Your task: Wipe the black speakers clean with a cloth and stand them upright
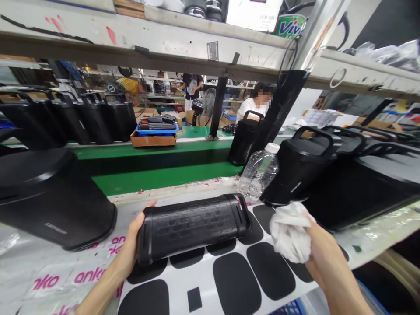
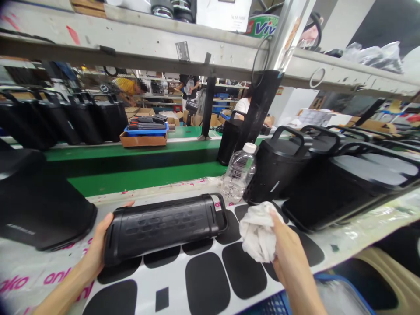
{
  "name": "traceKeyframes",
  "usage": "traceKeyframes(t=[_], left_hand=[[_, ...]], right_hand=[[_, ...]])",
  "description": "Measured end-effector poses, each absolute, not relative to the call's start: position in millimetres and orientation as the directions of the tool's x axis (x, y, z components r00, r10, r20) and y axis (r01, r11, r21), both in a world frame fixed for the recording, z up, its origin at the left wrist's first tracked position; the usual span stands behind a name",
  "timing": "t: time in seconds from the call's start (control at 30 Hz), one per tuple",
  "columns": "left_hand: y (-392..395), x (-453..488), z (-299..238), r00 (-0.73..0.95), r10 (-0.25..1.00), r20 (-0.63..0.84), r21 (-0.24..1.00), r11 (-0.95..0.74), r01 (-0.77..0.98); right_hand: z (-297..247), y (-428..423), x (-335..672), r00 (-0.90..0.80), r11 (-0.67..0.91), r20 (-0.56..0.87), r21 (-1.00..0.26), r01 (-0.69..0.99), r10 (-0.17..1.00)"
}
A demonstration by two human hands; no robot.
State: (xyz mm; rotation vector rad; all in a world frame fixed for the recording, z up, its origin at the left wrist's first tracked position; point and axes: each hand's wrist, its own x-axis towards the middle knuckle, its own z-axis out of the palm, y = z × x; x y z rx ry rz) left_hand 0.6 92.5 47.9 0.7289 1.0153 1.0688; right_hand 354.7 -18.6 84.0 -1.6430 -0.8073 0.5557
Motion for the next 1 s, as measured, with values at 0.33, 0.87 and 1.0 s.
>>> traceKeyframes(t=[0.33,0.87,1.0], left_hand=[[97.5,0.0,42.2,0.079,0.936,-0.344,0.891,0.352,-0.288],[108.0,-2.9,24.2,0.092,0.938,-0.333,0.882,0.345,-0.322],[106.5,-2.9,27.0,0.091,0.956,-0.280,0.901,0.294,-0.318]], right_hand=[[30.3,-17.8,363.6,0.499,-0.339,0.226,-0.501,0.796,0.837],[193.6,113.9,381.2,-0.184,0.084,0.654,0.181,0.980,0.733],[173.4,130.2,393.3,-0.120,0.007,0.671,0.168,0.986,0.732]])
